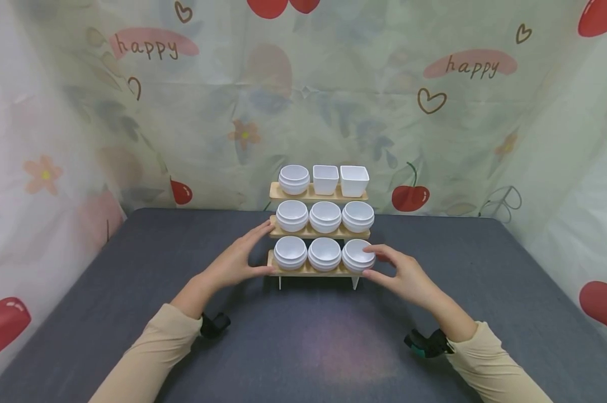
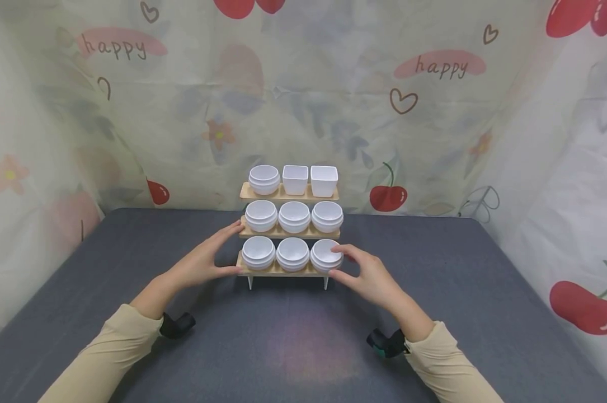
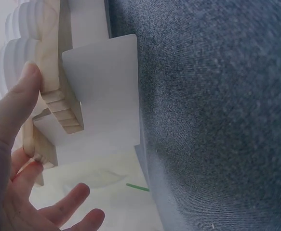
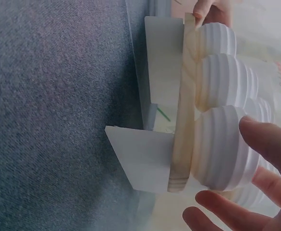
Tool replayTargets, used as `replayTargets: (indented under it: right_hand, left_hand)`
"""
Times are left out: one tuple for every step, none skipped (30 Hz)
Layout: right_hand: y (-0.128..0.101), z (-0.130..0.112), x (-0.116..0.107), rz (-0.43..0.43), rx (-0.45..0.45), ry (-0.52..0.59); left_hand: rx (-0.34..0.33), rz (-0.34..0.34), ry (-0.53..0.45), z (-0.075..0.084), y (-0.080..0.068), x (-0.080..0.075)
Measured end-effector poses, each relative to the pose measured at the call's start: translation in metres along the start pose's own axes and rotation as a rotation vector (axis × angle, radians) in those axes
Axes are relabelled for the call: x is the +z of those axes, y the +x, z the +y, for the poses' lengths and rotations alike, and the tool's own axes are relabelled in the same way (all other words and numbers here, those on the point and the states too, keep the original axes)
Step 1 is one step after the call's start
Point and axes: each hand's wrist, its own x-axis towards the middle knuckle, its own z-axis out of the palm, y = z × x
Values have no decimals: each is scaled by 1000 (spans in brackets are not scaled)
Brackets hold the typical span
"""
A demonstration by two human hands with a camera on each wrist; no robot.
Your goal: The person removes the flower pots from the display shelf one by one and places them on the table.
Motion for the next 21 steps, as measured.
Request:
replayTargets:
  right_hand:
    - [0,0,0,0,1,2]
    - [0,0,1,0,2,6]
    - [0,0,1,0,3,9]
    - [0,0,2,0,3,13]
    - [0,0,2,-1,3,15]
    - [0,0,2,-4,4,18]
    - [0,0,3,-5,6,21]
    - [1,0,3,-6,10,24]
    - [1,0,3,-5,13,25]
    - [1,0,3,-4,16,25]
    - [1,0,3,-3,20,26]
    - [2,0,3,-3,24,27]
    - [2,0,3,-1,25,27]
    - [2,0,3,2,27,27]
    - [2,0,3,5,28,25]
    - [2,0,3,8,28,22]
    - [2,0,3,10,28,20]
    - [2,0,3,11,28,19]
    - [2,0,3,13,28,18]
    - [2,0,3,14,28,17]
    - [2,0,3,14,26,18]
  left_hand:
    - [-6,-1,-2,0,0,0]
    - [-7,0,0,0,0,1]
    - [-10,1,1,0,0,1]
    - [-12,1,1,0,0,1]
    - [-17,1,1,0,0,2]
    - [-19,2,1,0,0,2]
    - [-18,5,1,0,-1,2]
    - [-16,6,2,0,-1,2]
    - [-19,6,-1,0,-1,2]
    - [-22,5,-3,0,0,2]
    - [-27,4,-6,1,0,2]
    - [-31,3,-9,1,0,2]
    - [-35,0,-11,1,0,2]
    - [-39,-3,-11,1,0,2]
    - [-44,-7,-13,1,0,2]
    - [-51,-10,-17,2,0,2]
    - [-58,-12,-20,2,0,1]
    - [-62,-14,-22,2,0,1]
    - [-60,-15,-22,2,0,1]
    - [-58,-14,-21,2,0,1]
    - [-62,-16,-25,2,-1,1]
